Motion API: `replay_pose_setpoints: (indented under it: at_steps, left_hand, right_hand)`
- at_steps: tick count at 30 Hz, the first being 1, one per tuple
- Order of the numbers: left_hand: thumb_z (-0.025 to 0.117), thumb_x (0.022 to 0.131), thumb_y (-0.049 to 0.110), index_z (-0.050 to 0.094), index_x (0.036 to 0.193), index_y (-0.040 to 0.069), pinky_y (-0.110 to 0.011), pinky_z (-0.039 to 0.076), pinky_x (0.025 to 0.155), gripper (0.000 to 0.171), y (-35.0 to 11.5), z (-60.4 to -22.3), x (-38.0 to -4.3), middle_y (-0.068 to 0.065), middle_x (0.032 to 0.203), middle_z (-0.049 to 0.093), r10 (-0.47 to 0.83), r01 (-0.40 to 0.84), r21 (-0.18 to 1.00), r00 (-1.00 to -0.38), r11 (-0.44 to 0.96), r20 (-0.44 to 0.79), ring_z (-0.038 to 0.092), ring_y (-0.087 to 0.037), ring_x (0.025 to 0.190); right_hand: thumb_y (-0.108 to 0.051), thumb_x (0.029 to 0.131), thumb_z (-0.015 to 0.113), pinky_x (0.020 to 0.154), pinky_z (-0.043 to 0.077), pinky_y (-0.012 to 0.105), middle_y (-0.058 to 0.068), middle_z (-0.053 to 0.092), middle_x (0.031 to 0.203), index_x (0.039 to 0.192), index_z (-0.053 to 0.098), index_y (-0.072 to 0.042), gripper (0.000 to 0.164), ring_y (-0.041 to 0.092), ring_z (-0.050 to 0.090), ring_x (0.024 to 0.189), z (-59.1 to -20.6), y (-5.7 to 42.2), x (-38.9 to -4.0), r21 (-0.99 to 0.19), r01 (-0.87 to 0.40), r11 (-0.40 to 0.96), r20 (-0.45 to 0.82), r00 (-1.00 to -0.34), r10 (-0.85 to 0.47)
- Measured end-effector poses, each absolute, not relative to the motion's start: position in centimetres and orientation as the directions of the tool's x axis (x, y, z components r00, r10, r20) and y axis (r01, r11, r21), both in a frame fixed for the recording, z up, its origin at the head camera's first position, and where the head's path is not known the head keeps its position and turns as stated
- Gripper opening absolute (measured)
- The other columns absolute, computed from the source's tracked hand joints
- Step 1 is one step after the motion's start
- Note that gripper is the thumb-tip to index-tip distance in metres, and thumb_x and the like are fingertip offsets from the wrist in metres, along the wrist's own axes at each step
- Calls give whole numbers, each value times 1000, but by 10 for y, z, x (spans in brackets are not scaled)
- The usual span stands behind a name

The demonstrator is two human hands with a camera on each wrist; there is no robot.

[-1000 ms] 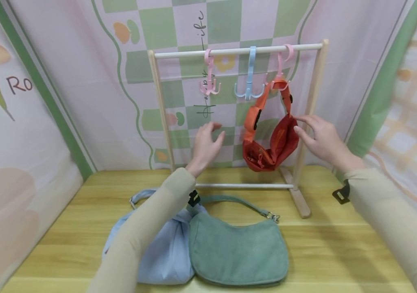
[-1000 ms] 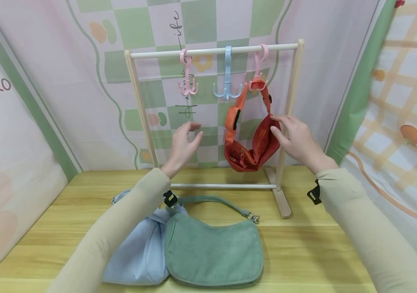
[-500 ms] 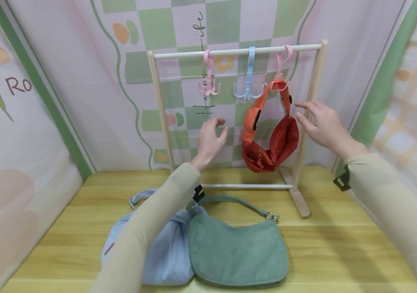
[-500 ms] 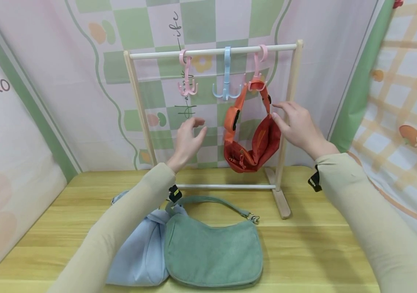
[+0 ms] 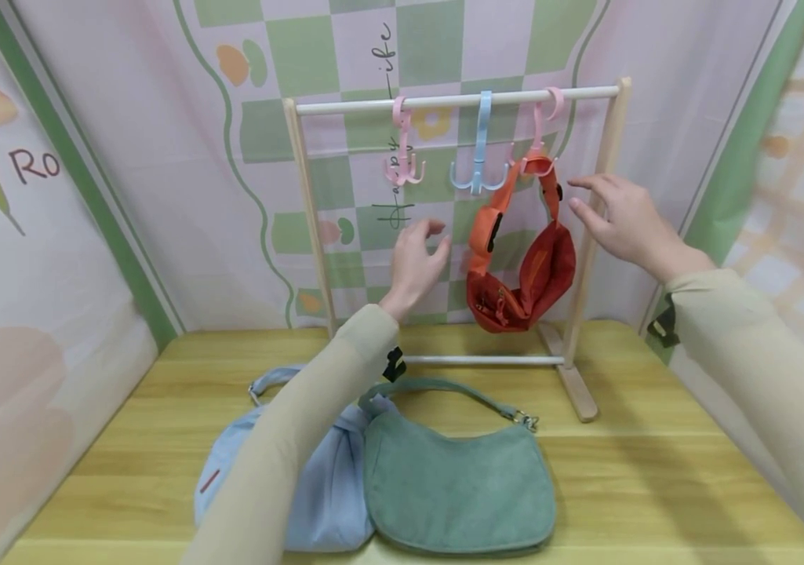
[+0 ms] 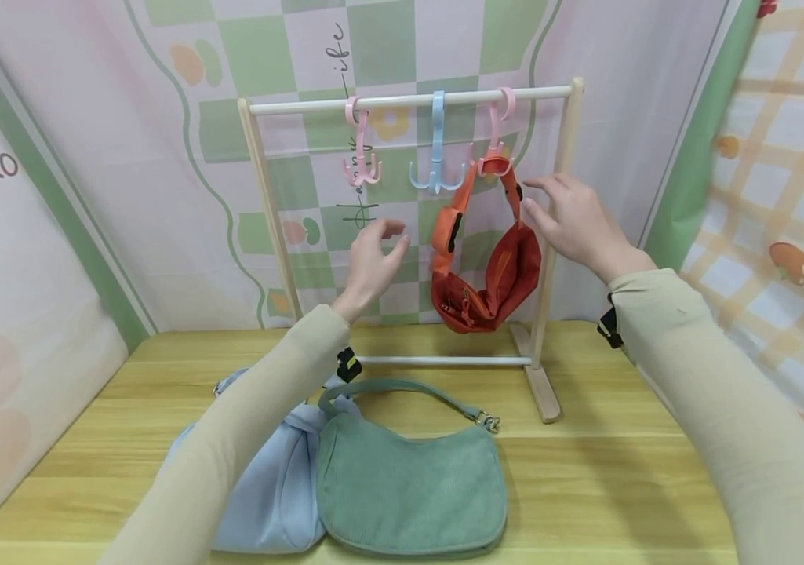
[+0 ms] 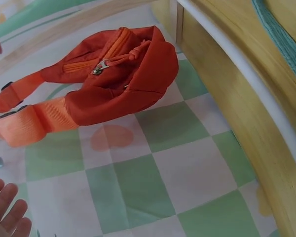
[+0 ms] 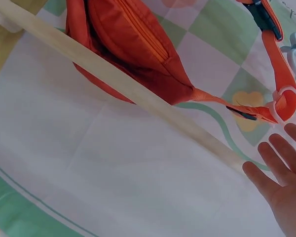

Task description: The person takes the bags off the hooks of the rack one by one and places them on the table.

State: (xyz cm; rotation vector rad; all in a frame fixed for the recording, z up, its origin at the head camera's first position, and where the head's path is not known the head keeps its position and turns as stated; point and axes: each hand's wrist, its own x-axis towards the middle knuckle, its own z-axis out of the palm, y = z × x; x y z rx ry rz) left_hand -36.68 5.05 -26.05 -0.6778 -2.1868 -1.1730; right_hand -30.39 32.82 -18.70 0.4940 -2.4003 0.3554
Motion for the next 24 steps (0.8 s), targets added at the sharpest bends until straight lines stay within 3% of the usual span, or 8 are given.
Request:
replay_pose_setpoints:
  at_steps: [9, 15, 24]
  left_hand:
    - [55, 85, 27, 57, 106, 11, -26, 41, 86, 27, 57, -258, -368, -1, 104, 59, 147, 613, 650, -769, 450, 623, 52, -20, 101]
    - [54, 86, 34, 56, 110, 9, -27, 42, 88, 35, 64, -258, -370, -5, 109, 58, 178, 603, 671, -786, 431, 592, 52, -21, 103]
    - [53, 86, 39, 55, 113, 10, -28, 41, 89, 40, 75, -256, -371, -5, 113, 58, 206, 597, 677, -796, 431, 570, 51, -19, 105]
  right_hand:
    - [-23, 91, 46, 88, 37, 55, 24, 49, 119, 126, 47, -4, 40, 40, 46, 105, -176, 323, -310, -73, -418, 905, 672, -691, -265]
    - [-23, 91, 45, 80, 41, 54, 25, 48, 117, 126, 46, -2, 41, 36, 48, 90, -170, 325, -311, -34, -398, 917, 653, -703, -281]
    - [-28, 92, 42, 92, 32, 57, 26, 42, 127, 130, 41, -3, 45, 43, 40, 112, -154, 328, -314, -35, -374, 927, 605, -746, -278]
